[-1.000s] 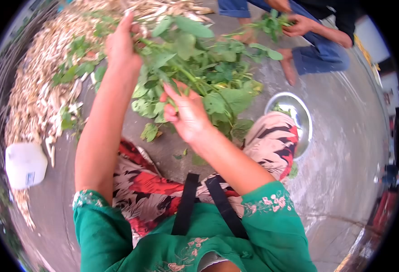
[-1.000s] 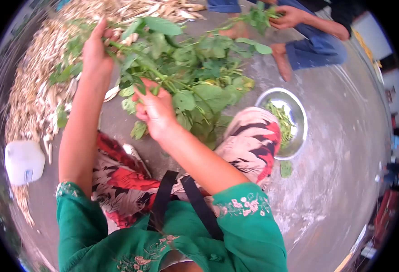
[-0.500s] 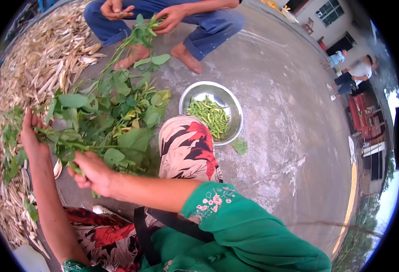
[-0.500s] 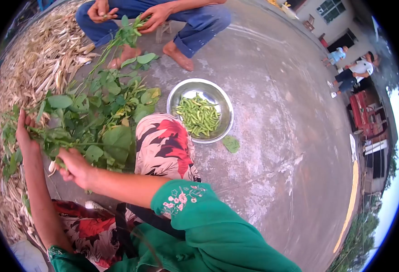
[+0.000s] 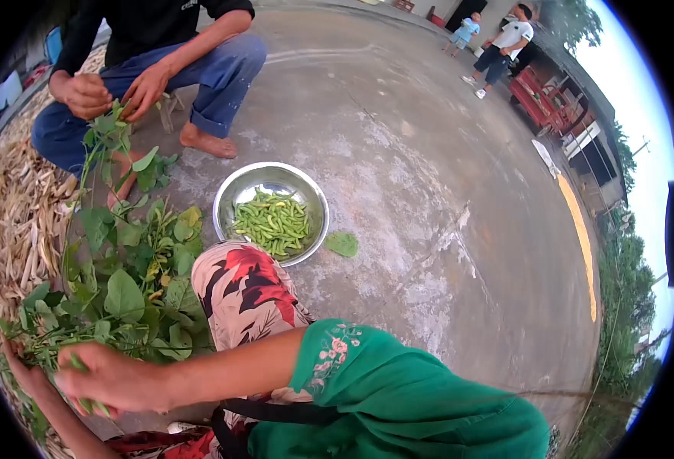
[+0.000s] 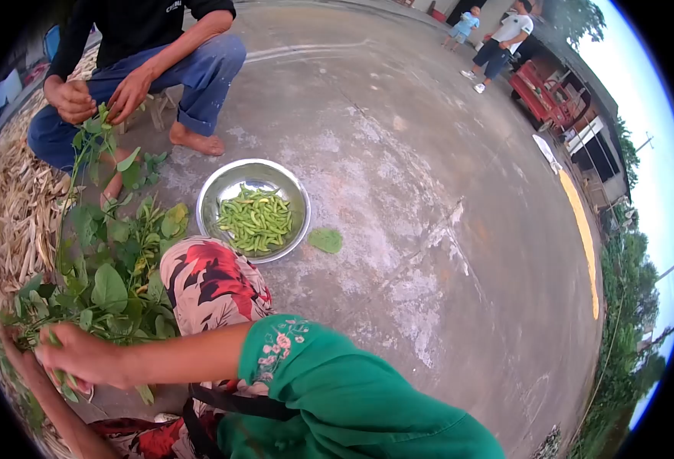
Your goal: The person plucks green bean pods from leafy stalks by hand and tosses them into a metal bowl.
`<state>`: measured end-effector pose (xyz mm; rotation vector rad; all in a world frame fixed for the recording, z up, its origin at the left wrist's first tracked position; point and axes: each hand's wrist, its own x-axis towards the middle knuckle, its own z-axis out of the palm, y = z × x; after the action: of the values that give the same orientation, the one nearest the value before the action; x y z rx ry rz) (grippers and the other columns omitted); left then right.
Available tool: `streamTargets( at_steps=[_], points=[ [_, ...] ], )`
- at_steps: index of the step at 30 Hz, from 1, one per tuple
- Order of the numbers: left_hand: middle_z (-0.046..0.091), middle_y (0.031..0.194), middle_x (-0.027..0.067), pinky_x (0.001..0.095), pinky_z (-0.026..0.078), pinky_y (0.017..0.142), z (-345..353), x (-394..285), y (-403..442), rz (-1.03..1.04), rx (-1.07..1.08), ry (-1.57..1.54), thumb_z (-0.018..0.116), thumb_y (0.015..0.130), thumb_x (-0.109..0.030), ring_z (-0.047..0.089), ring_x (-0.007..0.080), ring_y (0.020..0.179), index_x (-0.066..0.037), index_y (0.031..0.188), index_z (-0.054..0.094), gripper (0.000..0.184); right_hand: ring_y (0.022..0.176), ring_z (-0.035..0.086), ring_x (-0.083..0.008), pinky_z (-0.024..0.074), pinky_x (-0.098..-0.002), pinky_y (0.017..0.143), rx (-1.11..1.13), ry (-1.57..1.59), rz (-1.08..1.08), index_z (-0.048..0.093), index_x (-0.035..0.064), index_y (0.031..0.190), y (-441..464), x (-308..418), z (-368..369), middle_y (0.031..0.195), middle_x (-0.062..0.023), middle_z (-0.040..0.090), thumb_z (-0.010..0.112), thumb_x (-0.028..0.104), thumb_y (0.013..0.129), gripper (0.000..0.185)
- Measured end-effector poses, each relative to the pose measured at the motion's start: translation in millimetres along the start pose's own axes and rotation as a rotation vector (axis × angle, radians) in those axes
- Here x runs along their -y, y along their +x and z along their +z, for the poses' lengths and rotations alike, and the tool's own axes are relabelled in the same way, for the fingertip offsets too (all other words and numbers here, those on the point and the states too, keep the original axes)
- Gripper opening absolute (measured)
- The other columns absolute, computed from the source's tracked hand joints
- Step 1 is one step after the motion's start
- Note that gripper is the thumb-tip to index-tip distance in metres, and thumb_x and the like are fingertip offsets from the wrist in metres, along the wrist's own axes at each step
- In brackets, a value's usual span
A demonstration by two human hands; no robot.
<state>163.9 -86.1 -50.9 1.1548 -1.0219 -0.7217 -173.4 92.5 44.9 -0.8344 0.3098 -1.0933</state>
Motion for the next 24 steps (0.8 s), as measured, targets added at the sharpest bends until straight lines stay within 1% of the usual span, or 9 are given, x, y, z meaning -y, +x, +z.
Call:
streamTargets(
  at_steps=[1,3,8,11,13,15,17,18,24],
  points=[
    [0.047,0.079,-0.0018,0.0309,0.04,0.073,5.8,-9.5,-1.5,0.055,0.028,0.055,0.063,0.079,-0.033,0.044,0.013,0.077,-0.008,0.084,0.054,0.027,0.044,0.044,-0.0059,0.0318,-0.0192,0.034,-0.043,0.051,-0.065,0.043,0.0075,0.083,-5.0,30.6,-6.7,0.066,-0.0035,0.053,0.048,0.031,0.088,0.025],
    [0.047,0.08,-0.002,0.0317,0.038,0.075,26.7,-27.8,-2.8,-0.248,-0.101,-0.207,0.062,0.08,-0.033,0.044,0.0129,0.078,-0.006,0.085,0.054,0.028,0.044,0.043,-0.0065,0.0299,-0.0191,0.035,-0.119,0.113,-0.228,0.044,0.0089,0.084,-15.3,73.3,-38.9,0.072,-0.0052,0.055,0.048,0.028,0.088,0.02],
    [0.048,0.085,-0.0001,0.0288,0.037,0.076,3.3,-3.0,9.6,-0.07,-0.068,-0.111,0.061,0.081,-0.03,0.045,0.0131,0.083,-0.004,0.099,0.057,0.032,0.05,0.043,-0.0061,0.0303,-0.0185,0.041,-0.631,-0.094,-0.517,0.045,0.0091,0.086,-64.8,136.1,-128.3,0.074,-0.0045,0.055,0.055,0.025,0.086,0.019],
    [0.034,0.134,0.015,0.0395,0.026,0.101,-10.7,6.6,19.8,-0.067,0.067,0.042,0.042,0.087,-0.038,0.029,0.0271,0.124,-0.005,0.132,0.032,0.057,0.054,0.044,-0.0046,0.0333,-0.0171,0.044,-0.906,-0.362,-0.629,0.047,0.0095,0.088,-89.8,139.3,-183.7,0.075,-0.0022,0.055,0.057,0.024,0.084,0.018],
    [0.049,0.084,-0.0003,0.0292,0.038,0.074,4.6,-11.6,9.3,-0.227,-0.095,-0.233,0.061,0.081,-0.028,0.046,0.0124,0.08,-0.006,0.101,0.057,0.029,0.053,0.043,-0.006,0.0365,-0.0204,0.047,-1.129,-0.558,-0.615,0.048,0.007,0.087,-98.4,125.3,-236.6,0.072,-0.0009,0.054,0.057,0.024,0.084,0.019],
    [0.047,0.078,-0.002,0.0281,0.038,0.071,52.7,-52.4,-26.7,-0.277,-0.12,-0.269,0.061,0.082,-0.027,0.044,0.0113,0.074,-0.007,0.095,0.057,0.024,0.068,0.056,-0.0178,0.0455,-0.0303,0.062,-1.265,-1.04,-0.383,0.05,0.0028,0.1,-118.2,104.0,-293.5,0.083,-0.0087,0.06,0.058,0.03,0.081,0.033],
    [0.045,0.072,-0.0029,0.0265,0.038,0.065,41.1,-46.5,-16.8,-0.295,-0.13,-0.26,0.061,0.082,-0.024,0.042,0.0105,0.068,-0.009,0.085,0.056,0.016,0.104,0.052,-0.03,0.039,-0.0373,0.09,-1.278,-1.293,0.133,0.044,-0.001,0.119,-138.1,75.1,-348.0,0.112,-0.0209,0.053,0.057,0.037,0.079,0.056],
    [0.046,0.072,-0.0022,0.026,0.039,0.063,17.6,-27.1,3.8,-0.264,-0.102,-0.227,0.061,0.082,-0.023,0.043,0.0109,0.067,-0.009,0.081,0.055,0.015,0.127,0.029,-0.0313,0.0233,-0.0365,0.104,-1.202,-1.018,0.246,0.033,-0.0014,0.13,-150.3,64.0,-354.7,0.133,-0.0238,0.032,0.054,0.041,0.079,0.07],
    [0.051,0.068,-0.0039,0.0244,0.036,0.053,37.2,-58.0,-21.6,-0.256,-0.112,-0.159,0.066,0.078,-0.026,0.048,0.0095,0.062,-0.012,0.078,0.057,0.017,0.127,0.028,-0.0309,0.0231,-0.0355,0.104,-1.301,-0.917,0.194,0.033,0.0021,0.13,-169.0,62.6,-363.9,0.135,-0.0198,0.032,0.054,0.03,0.081,0.061]
  ],
)
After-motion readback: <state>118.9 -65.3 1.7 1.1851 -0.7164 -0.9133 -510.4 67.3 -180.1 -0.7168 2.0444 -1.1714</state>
